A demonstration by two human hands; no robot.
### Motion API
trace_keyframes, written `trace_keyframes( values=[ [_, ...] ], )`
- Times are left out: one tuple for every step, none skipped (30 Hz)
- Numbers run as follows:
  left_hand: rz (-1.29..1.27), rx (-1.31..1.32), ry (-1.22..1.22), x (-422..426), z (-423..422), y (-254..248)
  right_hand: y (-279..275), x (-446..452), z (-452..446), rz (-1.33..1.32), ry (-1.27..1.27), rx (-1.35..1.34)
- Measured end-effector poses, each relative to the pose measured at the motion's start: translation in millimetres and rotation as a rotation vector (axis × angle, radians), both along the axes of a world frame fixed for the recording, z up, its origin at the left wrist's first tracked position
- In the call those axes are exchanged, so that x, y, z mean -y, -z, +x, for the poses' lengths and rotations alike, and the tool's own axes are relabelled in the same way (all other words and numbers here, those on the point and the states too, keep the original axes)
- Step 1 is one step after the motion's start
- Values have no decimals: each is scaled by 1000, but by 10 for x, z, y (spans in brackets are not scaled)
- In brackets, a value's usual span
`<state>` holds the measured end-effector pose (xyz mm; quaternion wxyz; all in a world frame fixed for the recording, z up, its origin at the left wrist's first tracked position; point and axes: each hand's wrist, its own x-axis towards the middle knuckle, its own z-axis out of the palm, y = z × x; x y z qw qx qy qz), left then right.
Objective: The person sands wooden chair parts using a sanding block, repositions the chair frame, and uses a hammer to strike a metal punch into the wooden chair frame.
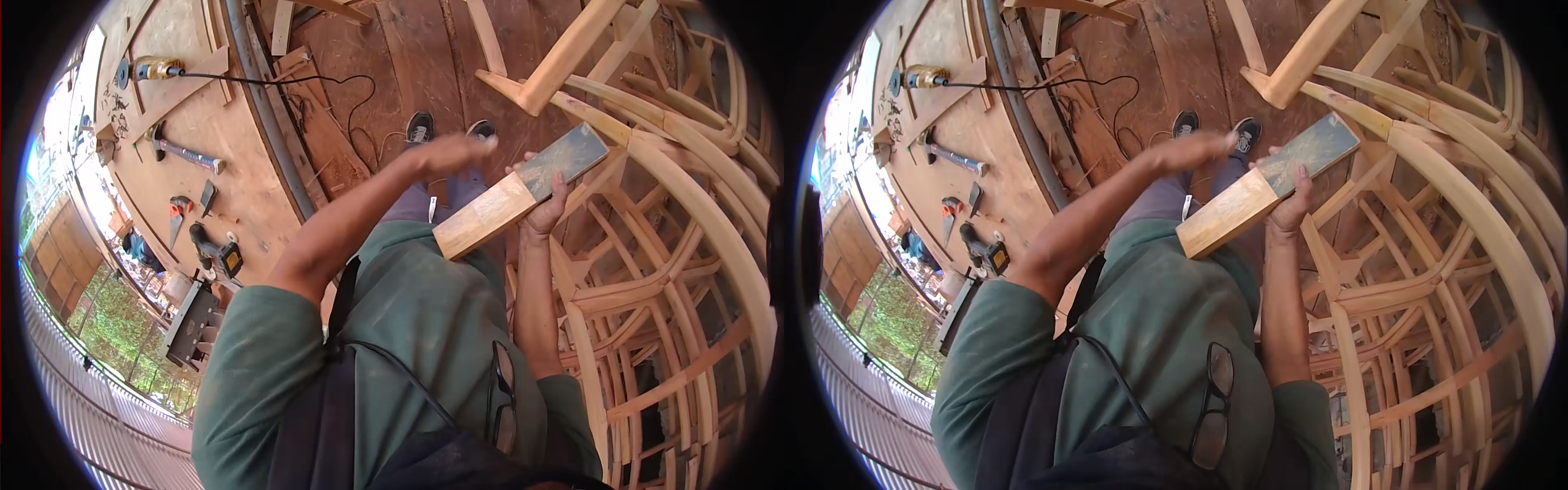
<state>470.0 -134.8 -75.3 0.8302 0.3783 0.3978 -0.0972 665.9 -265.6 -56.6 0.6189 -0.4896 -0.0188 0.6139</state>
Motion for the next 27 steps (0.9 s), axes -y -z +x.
trace_keyframes(
  values=[
    [-334, 33, 0, 146, -130, -103, -250, -225, -106, 72, -25, 31],
    [-383, 140, -100, 280, -208, -229, -447, -438, -206, 95, -42, 69],
    [-434, 248, -198, 381, -251, -316, -601, -634, -307, 116, -59, 108],
    [-537, 363, -345, 411, -266, -344, -671, -803, -395, 164, -94, 82],
    [-601, 475, -369, 212, -319, -590, -709, -984, -461, 212, -148, 45],
    [-554, 523, -436, 118, -340, -668, -759, -1144, -478, 226, -269, 45],
    [-507, 570, -505, 31, -359, -697, -819, -1281, -489, 237, -392, 45],
    [-543, 683, -527, -64, -381, -722, -895, -1401, -495, 212, -495, 53],
    [-577, 797, -551, -144, -398, -720, -967, -1510, -499, 186, -601, 61],
    [-647, 908, -652, -164, -379, -660, -965, -1592, -482, 194, -682, 175],
    [-643, 938, -672, -201, -375, -656, -964, -1676, -464, 204, -759, 290],
    [-642, 966, -690, -235, -368, -663, -902, -1757, -341, 250, -799, 516],
    [-645, 994, -708, -248, -354, -684, -866, -1868, -193, 285, -760, 697],
    [-612, 947, -747, -264, -355, -728, -829, -1979, -45, 302, -712, 884],
    [-635, 888, -812, -250, -370, -661, -780, -2082, 112, 210, -575, 1005],
    [-653, 825, -882, -235, -391, -532, -734, -2183, 269, 107, -435, 1109],
    [-672, 756, -955, -200, -390, -460, -627, -2231, 432, -104, -280, 1181],
    [-589, 541, -1033, -137, -333, -484, -354, -2304, 673, -210, -287, 1354],
    [-504, 322, -1093, -71, -231, -537, 39, -2389, 931, -317, -286, 1525],
    [-418, 99, -1139, 1, -110, -585, 339, -2432, 1070, -430, -282, 1694],
    [-496, 39, -1172, 98, 15, -580, 501, -2445, 1087, -443, -303, 1624],
    [-573, -20, -1208, 220, 155, -542, 623, -2465, 1070, -452, -327, 1555],
    [-649, -76, -1247, 290, 309, -560, 744, -2496, 1040, -458, -351, 1487],
    [-647, -119, -1273, 354, 476, -582, 875, -2518, 984, -445, -342, 1458],
    [-648, -167, -1298, 413, 646, -646, 841, -2521, 908, -432, -322, 1408],
    [-652, -216, -1320, 440, 781, -680, 727, -2510, 825, -423, -303, 1358],
    [-692, -186, -1345, 441, 884, -682, 670, -2484, 779, -419, -282, 1312]
  ],
)
